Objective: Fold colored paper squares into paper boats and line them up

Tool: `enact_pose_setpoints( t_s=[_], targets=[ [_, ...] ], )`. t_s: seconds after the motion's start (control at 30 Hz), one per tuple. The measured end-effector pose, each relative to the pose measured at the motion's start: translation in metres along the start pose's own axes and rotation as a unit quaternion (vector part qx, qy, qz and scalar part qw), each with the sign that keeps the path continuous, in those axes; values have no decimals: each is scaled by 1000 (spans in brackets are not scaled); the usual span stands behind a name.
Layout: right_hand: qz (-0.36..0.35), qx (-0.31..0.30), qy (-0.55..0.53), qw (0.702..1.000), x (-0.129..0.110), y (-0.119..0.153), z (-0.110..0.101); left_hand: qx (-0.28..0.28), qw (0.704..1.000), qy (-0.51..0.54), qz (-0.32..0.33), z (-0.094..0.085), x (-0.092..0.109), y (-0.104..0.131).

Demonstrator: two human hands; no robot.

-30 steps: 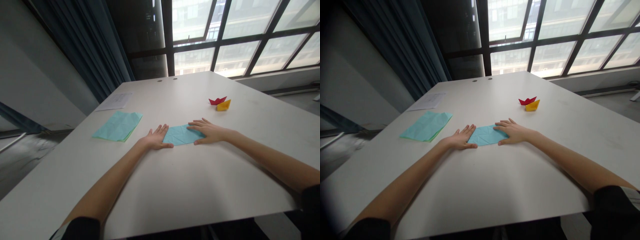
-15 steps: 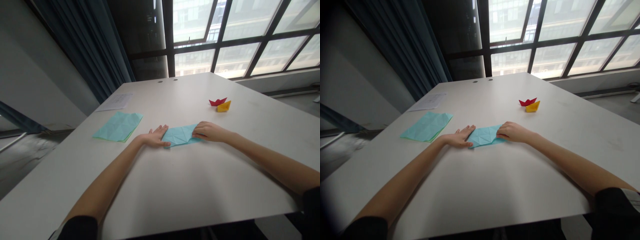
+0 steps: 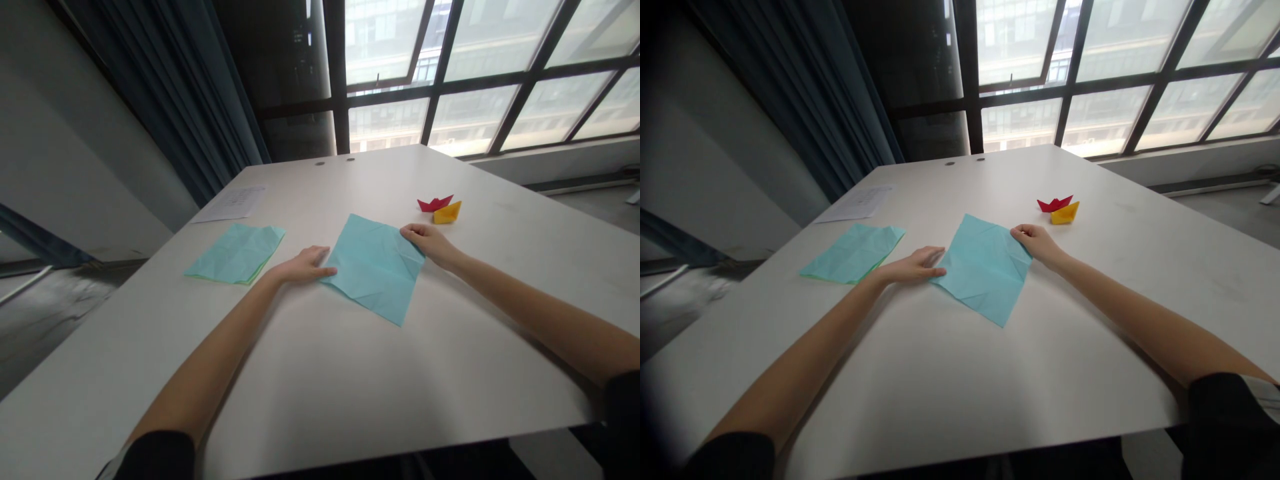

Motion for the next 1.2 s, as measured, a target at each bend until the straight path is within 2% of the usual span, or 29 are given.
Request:
enact_pose_setpoints(
  t_s=[0.13, 0.3, 0.43, 0.8, 0.97, 1.1, 1.2],
  targets=[
    [-4, -16, 114, 993, 15, -8, -4, -1, 996, -90, -17, 3, -6, -2],
    [-46, -100, 224, 968, 21, -9, -2, 7, 995, -95, -33, 1, -14, -3],
    [-86, -109, 297, 945, 18, -8, 0, 6, 996, -85, -39, -1, -16, -2],
    [-114, -112, 293, 943, 16, -5, 3, 43, 994, -50, -91, -6, -12, -3],
    [-128, -113, 263, 950, 16, -5, 3, 66, 996, 19, -65, -7, -12, -4],
    [-126, -104, 258, 952, 19, -8, 2, 94, 983, 155, -40, -7, -15, -5],
    [-120, -103, 256, 954, 21, -9, 1, 84, 970, 227, -31, -6, -17, -4]
  ],
)
Point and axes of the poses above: each hand's wrist, its own y-axis away from the middle knuckle, its own z-axis out of the palm, x = y × z, the point moved 5 cm from there along -y, towards the middle knuckle, and after that the axes turned 8 degrees about y, right-handed, at the moved point
